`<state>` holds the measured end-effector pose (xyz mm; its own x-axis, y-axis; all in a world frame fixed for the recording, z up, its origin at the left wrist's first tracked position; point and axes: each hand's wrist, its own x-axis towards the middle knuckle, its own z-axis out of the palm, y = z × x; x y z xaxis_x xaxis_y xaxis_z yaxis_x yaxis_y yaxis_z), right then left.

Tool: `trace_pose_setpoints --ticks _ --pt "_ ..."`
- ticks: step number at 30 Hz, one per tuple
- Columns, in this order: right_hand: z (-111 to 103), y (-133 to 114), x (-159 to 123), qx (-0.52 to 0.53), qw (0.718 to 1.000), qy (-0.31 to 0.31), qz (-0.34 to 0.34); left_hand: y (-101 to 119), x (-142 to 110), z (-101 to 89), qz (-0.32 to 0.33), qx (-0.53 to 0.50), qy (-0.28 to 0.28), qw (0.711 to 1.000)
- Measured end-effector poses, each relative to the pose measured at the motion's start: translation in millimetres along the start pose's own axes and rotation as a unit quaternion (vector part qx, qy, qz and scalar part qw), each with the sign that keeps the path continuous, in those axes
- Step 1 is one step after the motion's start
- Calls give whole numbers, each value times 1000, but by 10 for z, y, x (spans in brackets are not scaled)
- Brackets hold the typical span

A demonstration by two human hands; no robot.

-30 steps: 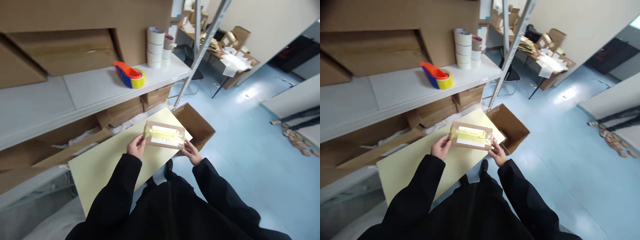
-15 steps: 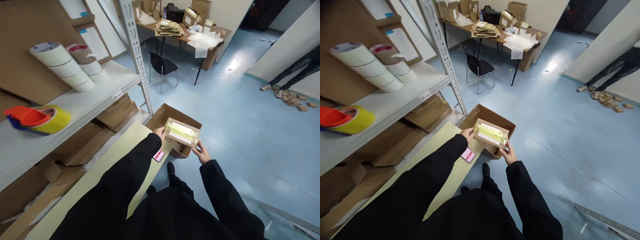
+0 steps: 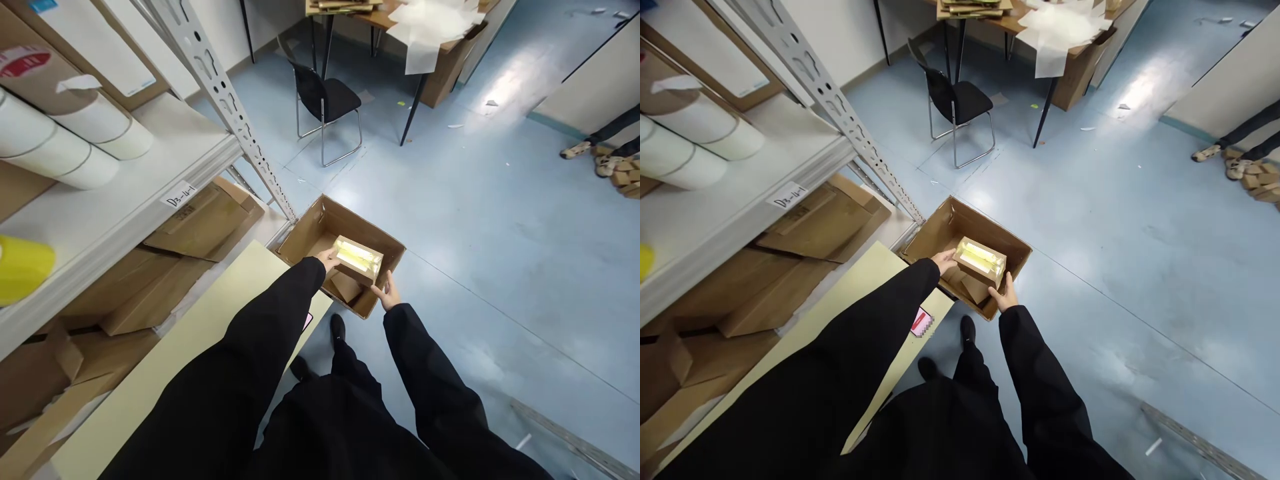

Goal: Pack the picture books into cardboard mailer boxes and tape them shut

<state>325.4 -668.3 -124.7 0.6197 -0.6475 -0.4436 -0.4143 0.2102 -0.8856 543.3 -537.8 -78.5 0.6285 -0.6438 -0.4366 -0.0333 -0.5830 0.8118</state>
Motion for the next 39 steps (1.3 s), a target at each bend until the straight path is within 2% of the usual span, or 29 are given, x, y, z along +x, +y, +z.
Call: trace_pose_setpoints --ticks 3,6,10,14,18,21,23,24,27,29,33,39 --pt "-2 77 65 -10 1000 4 21 -22 -79 -56 -4 -11 -25 1000" --pt "-5 107 89 -27 999 21 25 -64 -268 -179 26 -38 -13 999" --pt "-5 85 53 -73 997 11 30 -164 -639 -385 25 -79 23 996" --pt "16 -11 -24 -100 995 -2 -9 -278 -1125 -643 -12 -93 45 995" --pt "25 -160 -108 -115 991 -57 -41 -428 -1773 -868 -62 -112 118 985" --pt "60 -272 -223 -95 986 -135 -28 -611 -2336 -900 -99 -127 198 967" --pt "127 -335 -331 -81 982 -171 -27 -760 -2704 -835 -112 -118 299 940" --pt "176 -361 -386 -81 980 -178 -33 -836 -2874 -782 -122 -109 335 928" --pt "381 -436 -517 -125 973 -183 -63 -1037 -3298 -597 -159 -94 384 905" --pt "571 -503 -570 -175 959 -196 -105 -1136 -3506 -489 -182 -92 417 886" --pt "1095 -735 -724 -215 918 -248 -220 -1261 -3846 -348 -195 -100 479 850" --pt "1900 -1071 -1377 -207 862 -380 -263 -1401 -4544 -167 -209 -117 551 799"
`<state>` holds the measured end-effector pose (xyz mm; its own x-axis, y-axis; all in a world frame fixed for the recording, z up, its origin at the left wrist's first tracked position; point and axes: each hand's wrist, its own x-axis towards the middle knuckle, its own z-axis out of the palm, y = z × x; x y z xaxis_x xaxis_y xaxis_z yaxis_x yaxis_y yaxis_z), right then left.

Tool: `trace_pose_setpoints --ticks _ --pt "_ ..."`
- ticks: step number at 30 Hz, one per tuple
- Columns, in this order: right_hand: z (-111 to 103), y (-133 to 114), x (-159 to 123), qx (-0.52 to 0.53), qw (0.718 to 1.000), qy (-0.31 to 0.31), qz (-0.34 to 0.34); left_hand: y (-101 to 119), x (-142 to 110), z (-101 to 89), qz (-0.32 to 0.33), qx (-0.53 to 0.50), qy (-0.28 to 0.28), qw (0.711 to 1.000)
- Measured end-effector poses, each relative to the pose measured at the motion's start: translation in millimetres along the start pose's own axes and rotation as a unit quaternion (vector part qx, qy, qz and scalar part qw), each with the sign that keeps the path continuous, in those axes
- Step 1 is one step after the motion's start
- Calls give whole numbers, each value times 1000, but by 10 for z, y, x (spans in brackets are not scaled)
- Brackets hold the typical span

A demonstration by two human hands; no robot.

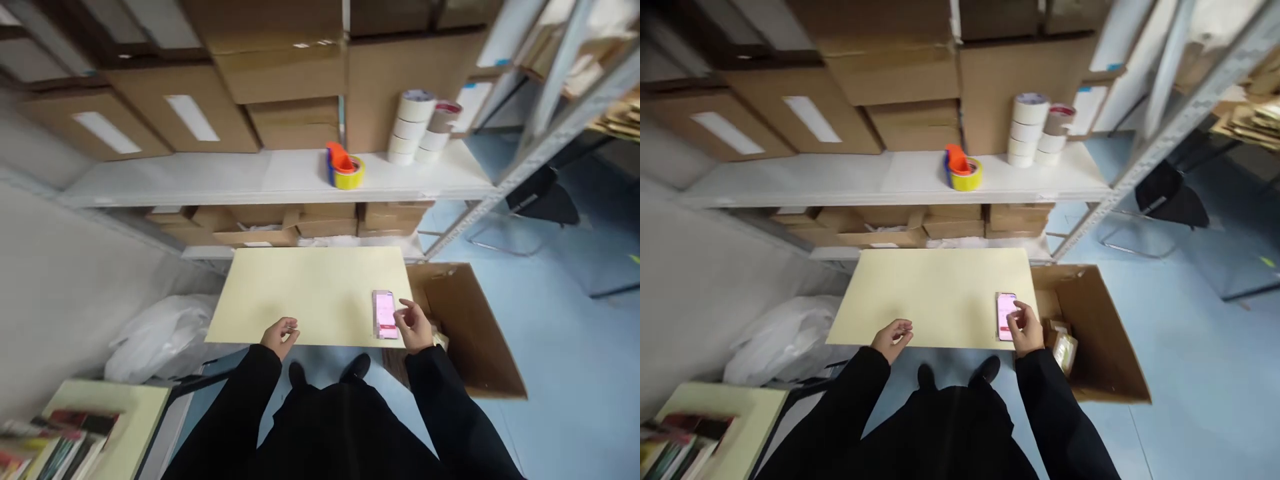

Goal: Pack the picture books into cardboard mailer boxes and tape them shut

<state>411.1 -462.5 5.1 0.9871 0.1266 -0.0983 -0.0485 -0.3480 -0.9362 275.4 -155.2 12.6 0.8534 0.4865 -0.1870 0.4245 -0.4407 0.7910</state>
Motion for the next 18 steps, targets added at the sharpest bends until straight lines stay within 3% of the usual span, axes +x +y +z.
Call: trace_pose_setpoints --ticks 4,8,13,18 --pt "688 -378 -16 -48 998 -36 -25 -389 -222 -548 10 22 46 999" --pt "1601 -694 -170 -87 984 -136 -71 -1039 -422 -1117 -16 14 52 998" --pt "2594 -949 -458 -200 929 -288 -121 -1950 -804 -1618 -83 8 91 992" --pt "3577 -1311 -871 -243 867 -392 -190 -2450 -1299 -2099 -159 -1 143 977"
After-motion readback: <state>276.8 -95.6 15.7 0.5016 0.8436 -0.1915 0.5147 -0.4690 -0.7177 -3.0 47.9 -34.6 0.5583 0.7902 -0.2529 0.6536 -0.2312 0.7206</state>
